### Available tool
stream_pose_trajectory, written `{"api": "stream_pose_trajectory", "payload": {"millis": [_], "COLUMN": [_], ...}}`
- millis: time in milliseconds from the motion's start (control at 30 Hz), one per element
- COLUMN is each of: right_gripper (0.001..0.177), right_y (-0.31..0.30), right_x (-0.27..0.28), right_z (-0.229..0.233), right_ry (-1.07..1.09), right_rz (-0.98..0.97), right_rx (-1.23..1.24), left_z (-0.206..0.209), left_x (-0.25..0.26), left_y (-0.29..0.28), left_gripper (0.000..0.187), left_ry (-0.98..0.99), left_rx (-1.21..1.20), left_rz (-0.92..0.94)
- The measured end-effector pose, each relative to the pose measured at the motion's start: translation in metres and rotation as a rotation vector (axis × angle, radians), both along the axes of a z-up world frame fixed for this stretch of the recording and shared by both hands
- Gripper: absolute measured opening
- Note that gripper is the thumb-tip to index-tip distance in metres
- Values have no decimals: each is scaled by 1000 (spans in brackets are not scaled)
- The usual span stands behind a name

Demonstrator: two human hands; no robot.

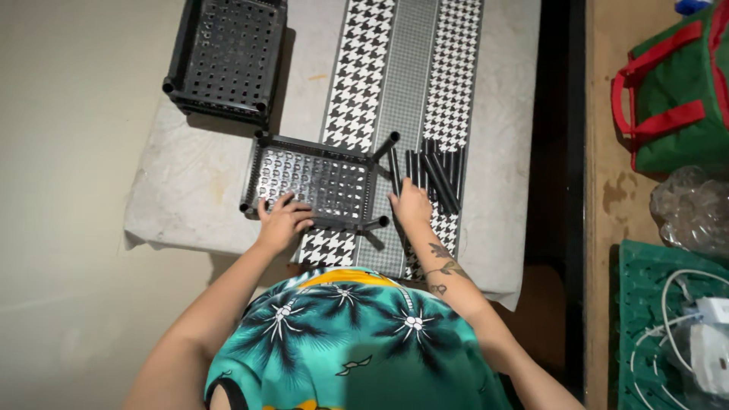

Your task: The person disassembles a black plastic shelving unit by hand on a table. They remove the side panels, then detach the vertical and horizontal support rods, and finally separate the base tray, leaving all components laid out on the table.

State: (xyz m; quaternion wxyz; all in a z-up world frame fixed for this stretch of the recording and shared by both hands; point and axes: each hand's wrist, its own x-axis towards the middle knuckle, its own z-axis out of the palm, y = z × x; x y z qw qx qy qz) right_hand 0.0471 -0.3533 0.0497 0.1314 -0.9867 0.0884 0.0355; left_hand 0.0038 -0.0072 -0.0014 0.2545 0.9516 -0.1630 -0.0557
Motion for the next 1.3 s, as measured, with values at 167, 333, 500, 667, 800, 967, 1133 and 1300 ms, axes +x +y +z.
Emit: {"api": "stream_pose_trajectory", "payload": {"millis": [167, 333, 500, 667, 800, 967, 1133, 1300], "right_gripper": [37, 27, 21, 16, 19, 22, 25, 20], "right_y": [-20, -34, -37, -31, -24, 16, 74, 102], "right_x": [2, -7, -19, -21, -23, -14, -7, 9], "right_z": [-36, -45, 7, 81, 142, 168, 133, 83], "right_ry": [-45, 25, -161, -273, -498, -401, -144, 193], "right_rz": [-144, -413, -450, -361, -62, 54, 158, 158], "right_rx": [321, 1098, 1174, 1253, 1080, 1173, 1098, 1173], "left_z": [15, 26, 17, 11, 16, 37, 51, 19], "left_x": [3, -3, 4, 16, 16, 9, 3, 26], "left_y": [-8, -19, -52, -89, -110, -107, -68, -2], "left_gripper": [26, 34, 31, 35, 42, 50, 41, 34], "left_ry": [43, -53, -127, -46, -2, 99, -181, 60], "left_rx": [-9, 149, 50, 48, 54, -163, -146, -620], "left_rz": [-14, -205, -120, -67, -53, -64, 173, 687]}}
